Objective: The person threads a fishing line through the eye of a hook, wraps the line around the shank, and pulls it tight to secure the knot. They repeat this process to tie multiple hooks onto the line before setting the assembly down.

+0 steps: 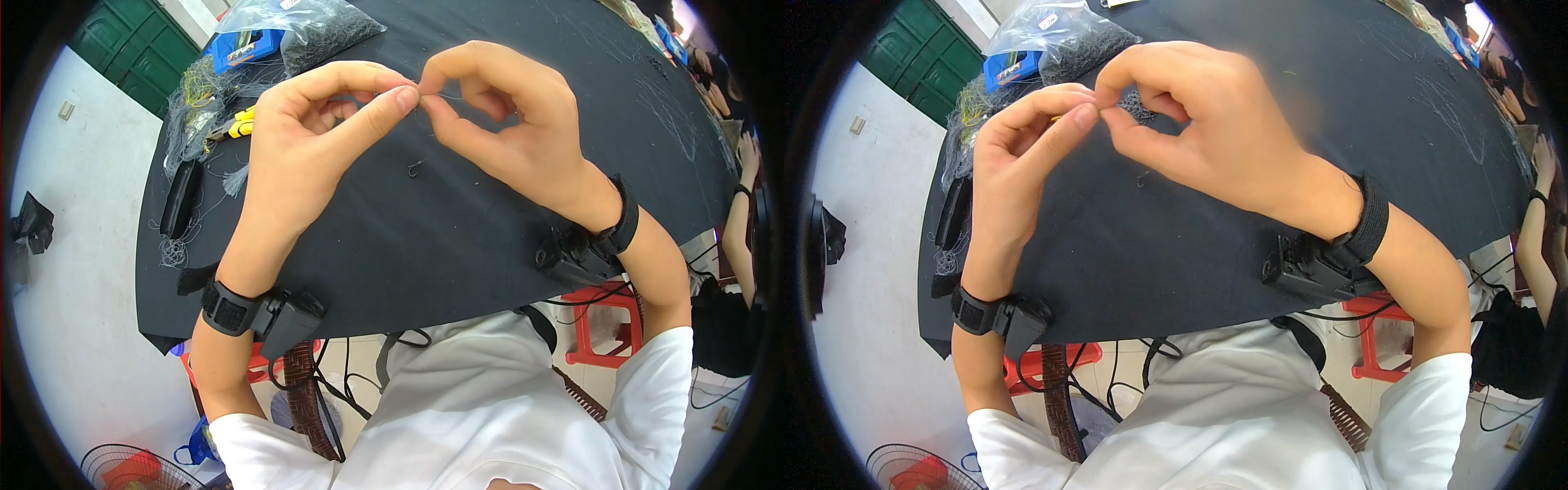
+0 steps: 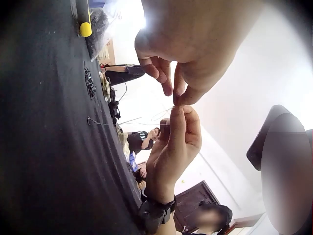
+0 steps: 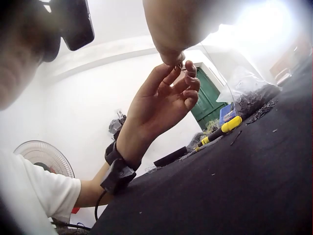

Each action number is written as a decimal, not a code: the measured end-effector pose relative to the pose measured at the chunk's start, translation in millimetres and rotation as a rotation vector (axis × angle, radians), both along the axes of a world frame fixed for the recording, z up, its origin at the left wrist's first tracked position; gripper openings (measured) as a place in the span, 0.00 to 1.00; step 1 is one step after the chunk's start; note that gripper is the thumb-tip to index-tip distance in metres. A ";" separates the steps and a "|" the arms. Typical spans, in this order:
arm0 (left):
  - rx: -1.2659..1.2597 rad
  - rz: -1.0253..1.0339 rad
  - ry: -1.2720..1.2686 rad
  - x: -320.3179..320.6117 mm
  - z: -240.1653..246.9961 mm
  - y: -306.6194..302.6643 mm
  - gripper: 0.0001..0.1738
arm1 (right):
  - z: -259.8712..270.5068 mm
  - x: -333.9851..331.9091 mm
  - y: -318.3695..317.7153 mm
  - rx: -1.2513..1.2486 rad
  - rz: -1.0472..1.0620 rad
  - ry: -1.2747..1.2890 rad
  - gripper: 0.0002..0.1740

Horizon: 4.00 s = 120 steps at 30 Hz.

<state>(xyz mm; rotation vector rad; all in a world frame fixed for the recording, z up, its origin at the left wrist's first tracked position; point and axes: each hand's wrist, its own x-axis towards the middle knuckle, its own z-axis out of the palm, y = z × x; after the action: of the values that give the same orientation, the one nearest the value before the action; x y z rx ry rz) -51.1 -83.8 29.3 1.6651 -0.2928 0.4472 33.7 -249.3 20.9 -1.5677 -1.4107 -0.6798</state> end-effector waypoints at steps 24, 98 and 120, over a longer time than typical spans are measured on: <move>0.266 0.013 -0.021 0.5 4.1 14.4 0.08 | -0.4 -0.6 0.2 -0.029 0.000 0.012 0.11; -0.003 -0.064 0.188 0.5 0.0 13.9 0.08 | 2.6 -4.9 -0.9 -0.101 -0.025 -0.047 0.06; 0.002 -0.038 0.172 -0.3 0.4 14.0 0.10 | 1.2 -7.1 0.4 -0.061 -0.027 0.087 0.08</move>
<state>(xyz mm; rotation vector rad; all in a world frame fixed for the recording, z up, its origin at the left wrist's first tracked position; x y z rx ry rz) -51.4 -69.8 29.7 1.6856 -0.1976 0.2735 26.6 -248.8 22.1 -1.6469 -1.3593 -0.5828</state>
